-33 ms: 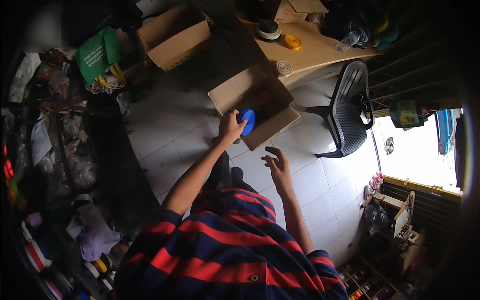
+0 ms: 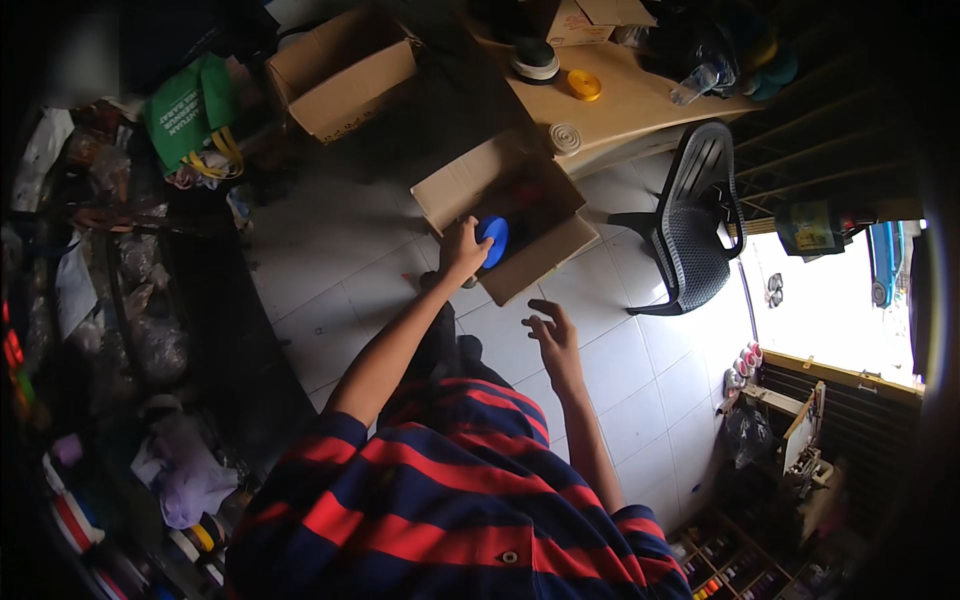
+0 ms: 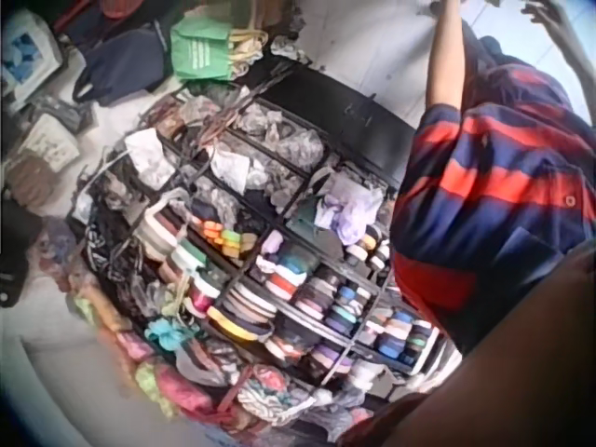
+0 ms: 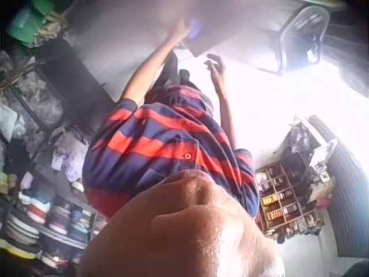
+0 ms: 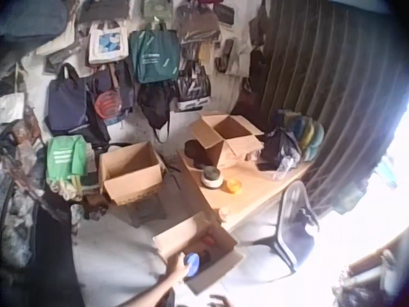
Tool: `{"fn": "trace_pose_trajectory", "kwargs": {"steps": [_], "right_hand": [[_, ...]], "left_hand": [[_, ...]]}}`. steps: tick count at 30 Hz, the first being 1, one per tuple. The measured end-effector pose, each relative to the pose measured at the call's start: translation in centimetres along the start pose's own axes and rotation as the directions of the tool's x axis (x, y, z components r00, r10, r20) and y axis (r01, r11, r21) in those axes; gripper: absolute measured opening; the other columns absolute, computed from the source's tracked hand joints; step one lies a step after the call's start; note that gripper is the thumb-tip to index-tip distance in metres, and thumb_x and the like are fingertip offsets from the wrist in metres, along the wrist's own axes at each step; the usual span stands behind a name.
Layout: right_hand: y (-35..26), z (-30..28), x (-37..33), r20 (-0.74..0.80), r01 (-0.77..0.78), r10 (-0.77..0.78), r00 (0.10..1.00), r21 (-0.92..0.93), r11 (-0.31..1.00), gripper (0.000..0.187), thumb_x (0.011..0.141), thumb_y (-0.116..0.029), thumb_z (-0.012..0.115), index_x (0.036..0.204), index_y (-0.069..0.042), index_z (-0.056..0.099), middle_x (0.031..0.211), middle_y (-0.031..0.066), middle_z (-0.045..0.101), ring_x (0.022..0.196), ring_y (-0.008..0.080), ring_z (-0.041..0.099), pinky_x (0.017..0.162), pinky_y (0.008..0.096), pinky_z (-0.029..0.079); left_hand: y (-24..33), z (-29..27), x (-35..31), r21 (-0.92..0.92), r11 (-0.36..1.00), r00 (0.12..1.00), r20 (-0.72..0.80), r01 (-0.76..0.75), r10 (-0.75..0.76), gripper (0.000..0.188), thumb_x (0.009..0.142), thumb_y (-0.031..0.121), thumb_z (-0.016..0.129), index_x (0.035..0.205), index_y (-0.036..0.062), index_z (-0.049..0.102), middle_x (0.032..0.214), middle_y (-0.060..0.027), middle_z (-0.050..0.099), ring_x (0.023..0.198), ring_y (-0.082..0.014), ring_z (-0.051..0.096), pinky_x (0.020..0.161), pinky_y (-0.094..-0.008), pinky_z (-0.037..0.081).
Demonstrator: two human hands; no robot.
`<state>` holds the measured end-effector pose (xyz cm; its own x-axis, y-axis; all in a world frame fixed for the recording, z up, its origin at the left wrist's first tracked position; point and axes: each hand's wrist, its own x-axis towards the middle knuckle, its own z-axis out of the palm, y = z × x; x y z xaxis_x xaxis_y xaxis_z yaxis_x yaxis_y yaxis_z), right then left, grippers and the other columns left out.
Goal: The person organizes rolls of ribbon by taking them from a cardboard box on the floor and placing them onto metal shelves in a storage room.
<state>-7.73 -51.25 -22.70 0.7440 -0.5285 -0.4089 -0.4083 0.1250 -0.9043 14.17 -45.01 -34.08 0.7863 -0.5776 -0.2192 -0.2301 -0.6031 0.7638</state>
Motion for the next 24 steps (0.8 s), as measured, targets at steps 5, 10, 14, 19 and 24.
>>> {"fn": "trace_pose_trajectory", "kwargs": {"steps": [5, 10, 14, 19, 24], "right_hand": [[0.9, 0.9, 4.1, -0.086, -0.143, 0.144, 0.986, 0.017, 0.990, 0.025, 0.093, -0.011, 0.052, 0.115, 0.001, 0.055, 0.114, 0.0113, 0.061, 0.096, 0.0214, 0.063, 0.079, 0.0316, 0.049], [-0.8, 3.5, 10.3, -0.084, -0.157, 0.161, 0.983, 0.052, 0.986, 0.026, 0.094, -0.012, 0.050, 0.115, 0.002, 0.054, 0.113, 0.0116, 0.061, 0.096, 0.0206, 0.062, 0.080, 0.0308, 0.048], [-2.2, 3.8, 16.0, -0.093, -0.176, 0.172, 0.981, -0.034, 0.984, 0.026, 0.094, -0.011, 0.050, 0.115, 0.003, 0.053, 0.107, 0.0116, 0.063, 0.096, 0.0173, 0.062, 0.080, 0.0290, 0.047], [-2.8, 0.5, 23.6, -0.246, -0.010, -0.062, 0.967, -0.285, 0.959, 0.030, 0.086, -0.009, 0.058, 0.113, 0.003, 0.053, 0.099, 0.0145, 0.063, 0.093, 0.0259, 0.061, 0.082, 0.0343, 0.047], [-5.0, -3.8, 33.6, -0.313, 0.152, -0.392, 0.865, -0.580, 0.800, 0.040, 0.076, -0.009, 0.068, 0.112, -0.002, 0.054, 0.108, 0.0213, 0.053, 0.108, 0.0401, 0.048, 0.091, 0.0451, 0.042]], "left_hand": [[-7.1, 9.1, 8.1, 0.308, 0.940, 0.955, 0.207, 0.144, -0.214, 0.060, 0.080, 0.017, 0.057, 0.132, -0.0073, 0.038, 0.121, -0.0270, 0.053, 0.111, -0.0376, 0.054, 0.095, -0.0429, 0.045], [-11.6, 10.8, 11.7, 0.397, 0.849, 0.822, 0.305, 0.350, -0.481, 0.037, 0.087, 0.012, 0.049, 0.123, 0.0034, 0.044, 0.119, -0.0247, 0.053, 0.110, -0.0373, 0.055, 0.089, -0.0495, 0.048], [-14.6, 11.4, 13.9, 0.378, 0.838, 0.758, 0.383, 0.393, -0.528, 0.051, 0.084, 0.010, 0.053, 0.132, 0.0006, 0.038, 0.127, -0.0264, 0.046, 0.117, -0.0385, 0.049, 0.098, -0.0468, 0.042], [-16.1, 12.2, 14.4, 0.397, 0.886, 0.865, 0.328, 0.238, -0.379, 0.069, 0.083, 0.019, 0.061, 0.140, -0.0025, 0.029, 0.132, -0.0249, 0.046, 0.119, -0.0392, 0.049, 0.103, -0.0423, 0.039], [-14.2, 10.7, 15.5, 0.177, 0.954, 0.878, 0.378, 0.244, -0.294, 0.043, 0.081, 0.023, 0.064, 0.115, -0.0026, 0.055, 0.105, -0.0235, 0.062, 0.101, -0.0359, 0.060, 0.089, -0.0399, 0.047]]}}
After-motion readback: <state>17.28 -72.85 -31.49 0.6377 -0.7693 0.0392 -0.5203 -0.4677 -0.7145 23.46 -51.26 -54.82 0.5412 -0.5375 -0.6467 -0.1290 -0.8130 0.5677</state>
